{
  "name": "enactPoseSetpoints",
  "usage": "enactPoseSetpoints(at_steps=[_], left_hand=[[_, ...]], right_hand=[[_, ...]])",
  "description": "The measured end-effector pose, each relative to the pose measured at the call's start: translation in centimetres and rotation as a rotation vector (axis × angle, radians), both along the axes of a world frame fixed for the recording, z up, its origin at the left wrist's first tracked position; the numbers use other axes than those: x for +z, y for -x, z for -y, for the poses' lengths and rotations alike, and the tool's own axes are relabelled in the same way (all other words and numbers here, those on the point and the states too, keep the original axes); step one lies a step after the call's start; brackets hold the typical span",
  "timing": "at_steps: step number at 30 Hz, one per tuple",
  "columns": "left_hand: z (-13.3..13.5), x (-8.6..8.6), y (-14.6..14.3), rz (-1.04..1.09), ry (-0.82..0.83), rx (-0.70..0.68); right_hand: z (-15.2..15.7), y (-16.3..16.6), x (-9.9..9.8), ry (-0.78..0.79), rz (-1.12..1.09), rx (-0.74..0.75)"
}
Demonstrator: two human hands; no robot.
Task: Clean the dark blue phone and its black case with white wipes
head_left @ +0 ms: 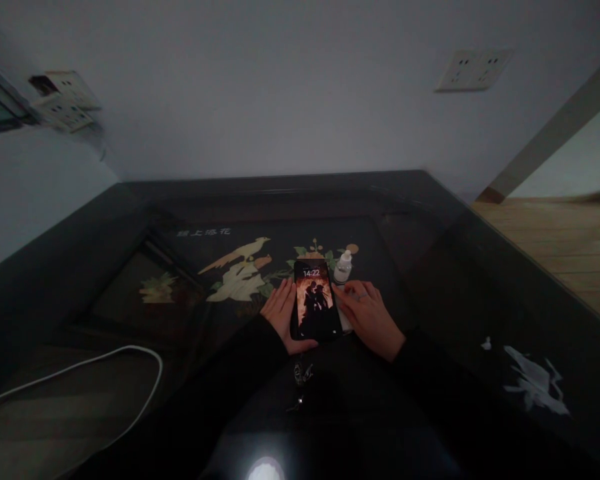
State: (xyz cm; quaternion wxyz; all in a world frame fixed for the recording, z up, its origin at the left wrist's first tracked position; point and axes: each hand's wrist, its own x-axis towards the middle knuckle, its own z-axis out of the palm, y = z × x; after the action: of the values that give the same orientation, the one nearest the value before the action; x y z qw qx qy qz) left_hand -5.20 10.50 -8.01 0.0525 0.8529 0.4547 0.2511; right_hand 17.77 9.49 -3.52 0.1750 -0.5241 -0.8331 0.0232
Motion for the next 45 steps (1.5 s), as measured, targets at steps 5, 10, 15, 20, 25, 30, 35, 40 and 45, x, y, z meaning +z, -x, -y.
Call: enactPoseSetpoints(at_steps=[5, 10, 15, 20, 25, 30, 35, 40, 45], left_hand=[[0.2, 0.4, -0.2, 0.001, -0.022, 0.029], [0.2, 0.4, -0.2, -0.017, -0.045, 0.025], [0.5, 0.8, -0.2, -0.008, -0.032, 0.025], [0.5, 1.0, -0.1, -0.006, -0.02, 0.024], [0.4, 1.0, 0.0, -0.012, 0.007, 0.019], [0.4, 1.3, -0.1, 0.004, 0.011, 0.015], [0.3, 0.9, 0.1, 0.001, -0.007, 0.011], [-0.2, 0.3, 0.2, -0.022, -0.016, -0.008], [0.3, 1.0, -0.1, -0.022, 0.029, 0.017]], right_hand=[[0.1, 0.0, -0.1, -0.006, 0.021, 0.004], [0.0, 0.1, 0.0, 0.015, 0.04, -0.006], [0.0, 0.0, 0.0, 0.021, 0.033, 0.007], [-0.1, 0.0, -0.1, 0.012, 0.03, 0.008], [-0.1, -0.1, -0.2, 0.009, 0.017, 0.008], [-0.1, -0.2, -0.1, 0.027, 0.002, 0.014], [-0.2, -0.2, -0.1, 0.023, -0.003, 0.015], [-0.3, -0.2, -0.3, 0.004, -0.008, 0.02], [-0.3, -0.2, -0.3, -0.018, -0.043, 0.03]])
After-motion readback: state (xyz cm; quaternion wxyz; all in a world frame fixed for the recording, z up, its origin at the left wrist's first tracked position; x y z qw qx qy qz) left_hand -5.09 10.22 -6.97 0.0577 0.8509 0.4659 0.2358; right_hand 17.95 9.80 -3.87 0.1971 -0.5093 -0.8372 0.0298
